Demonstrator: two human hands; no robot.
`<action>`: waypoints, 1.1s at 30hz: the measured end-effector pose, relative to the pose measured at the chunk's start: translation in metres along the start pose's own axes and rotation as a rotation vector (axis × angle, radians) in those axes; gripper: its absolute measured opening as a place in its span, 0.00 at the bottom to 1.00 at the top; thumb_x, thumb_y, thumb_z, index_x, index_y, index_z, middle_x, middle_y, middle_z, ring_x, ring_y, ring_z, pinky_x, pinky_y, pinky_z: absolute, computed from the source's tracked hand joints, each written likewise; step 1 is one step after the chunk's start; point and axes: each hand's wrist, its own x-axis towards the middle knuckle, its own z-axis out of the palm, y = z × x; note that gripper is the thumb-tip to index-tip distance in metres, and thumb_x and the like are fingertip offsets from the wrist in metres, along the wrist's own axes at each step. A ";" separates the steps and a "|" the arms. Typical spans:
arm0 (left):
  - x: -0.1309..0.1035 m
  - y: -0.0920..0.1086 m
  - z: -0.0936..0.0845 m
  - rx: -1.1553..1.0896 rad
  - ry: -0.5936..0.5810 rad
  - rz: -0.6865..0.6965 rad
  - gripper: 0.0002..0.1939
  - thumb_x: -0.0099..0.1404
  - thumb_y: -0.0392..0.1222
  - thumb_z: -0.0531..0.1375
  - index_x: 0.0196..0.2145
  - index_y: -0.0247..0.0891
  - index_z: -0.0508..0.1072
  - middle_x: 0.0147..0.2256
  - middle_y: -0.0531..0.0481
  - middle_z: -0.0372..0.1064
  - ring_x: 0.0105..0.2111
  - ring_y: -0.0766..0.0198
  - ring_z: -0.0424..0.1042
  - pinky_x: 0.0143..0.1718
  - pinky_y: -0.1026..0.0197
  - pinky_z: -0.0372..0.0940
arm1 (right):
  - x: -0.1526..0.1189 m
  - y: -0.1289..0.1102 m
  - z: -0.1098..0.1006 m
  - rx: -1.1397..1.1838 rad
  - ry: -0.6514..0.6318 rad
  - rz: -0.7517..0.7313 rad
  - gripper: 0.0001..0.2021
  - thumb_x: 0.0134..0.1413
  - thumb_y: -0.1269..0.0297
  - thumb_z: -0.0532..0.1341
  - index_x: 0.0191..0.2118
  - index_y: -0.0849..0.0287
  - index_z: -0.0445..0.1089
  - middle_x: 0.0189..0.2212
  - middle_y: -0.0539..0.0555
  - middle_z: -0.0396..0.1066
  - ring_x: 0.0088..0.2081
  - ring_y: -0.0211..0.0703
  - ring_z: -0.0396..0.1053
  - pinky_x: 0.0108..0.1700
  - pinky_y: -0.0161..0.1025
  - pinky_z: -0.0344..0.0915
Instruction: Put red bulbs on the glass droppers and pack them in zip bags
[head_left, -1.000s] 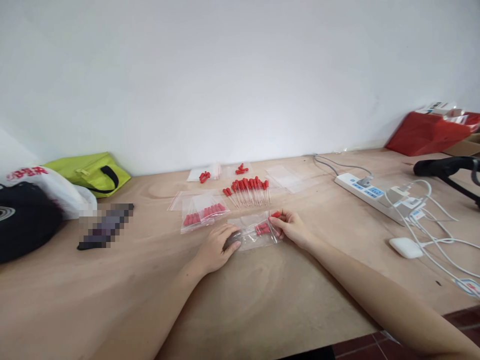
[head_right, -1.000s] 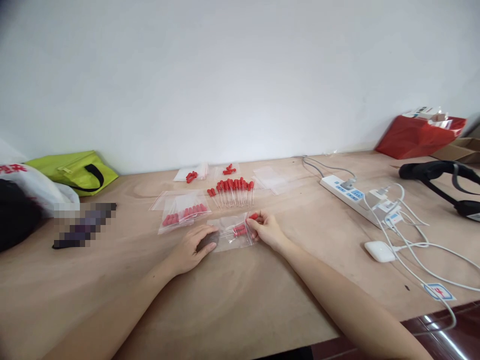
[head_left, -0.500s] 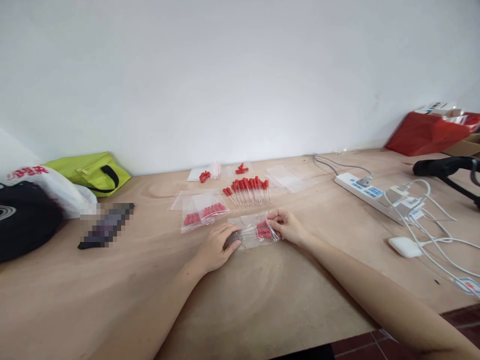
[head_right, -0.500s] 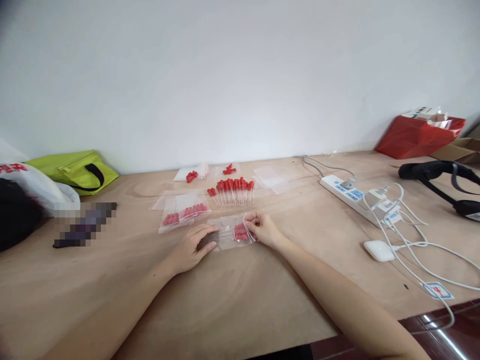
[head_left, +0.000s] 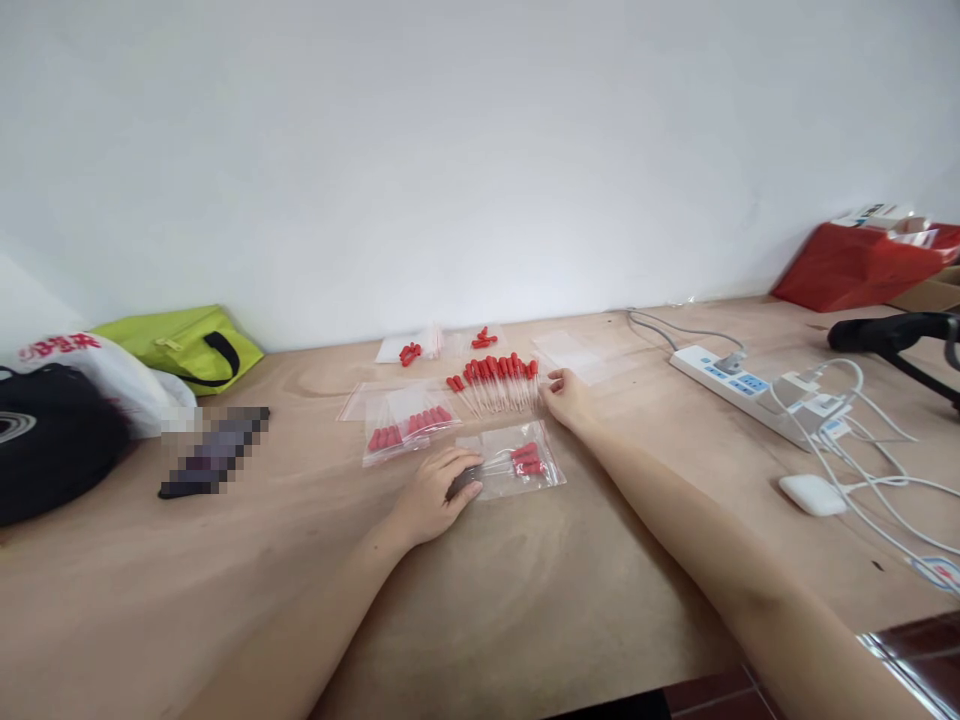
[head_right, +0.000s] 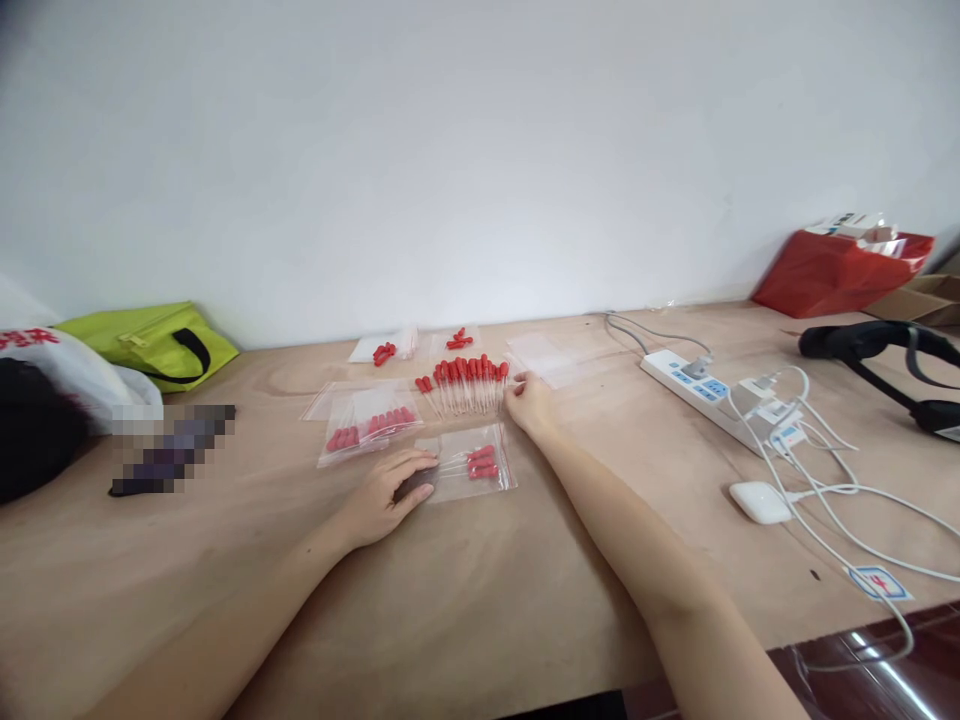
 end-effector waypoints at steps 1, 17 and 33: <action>0.000 0.000 0.000 0.003 0.003 0.000 0.13 0.62 0.42 0.52 0.45 0.40 0.65 0.46 0.47 0.64 0.48 0.59 0.62 0.50 0.53 0.57 | 0.004 -0.004 0.003 -0.045 -0.004 0.015 0.16 0.43 0.64 0.57 0.40 0.63 0.63 0.27 0.52 0.69 0.31 0.39 0.67 0.36 0.35 0.61; -0.001 -0.001 0.000 0.009 0.018 0.007 0.13 0.62 0.43 0.52 0.44 0.40 0.66 0.46 0.47 0.65 0.47 0.59 0.63 0.49 0.53 0.58 | 0.013 -0.021 -0.005 -0.205 -0.125 0.052 0.20 0.42 0.67 0.57 0.45 0.67 0.59 0.31 0.60 0.69 0.34 0.48 0.67 0.33 0.38 0.62; -0.001 0.002 -0.001 0.005 -0.002 -0.025 0.13 0.62 0.43 0.52 0.45 0.41 0.66 0.47 0.48 0.64 0.48 0.60 0.62 0.50 0.53 0.57 | -0.064 0.007 -0.025 0.748 -0.061 0.006 0.38 0.41 0.63 0.56 0.56 0.52 0.32 0.24 0.40 0.55 0.17 0.31 0.62 0.19 0.32 0.63</action>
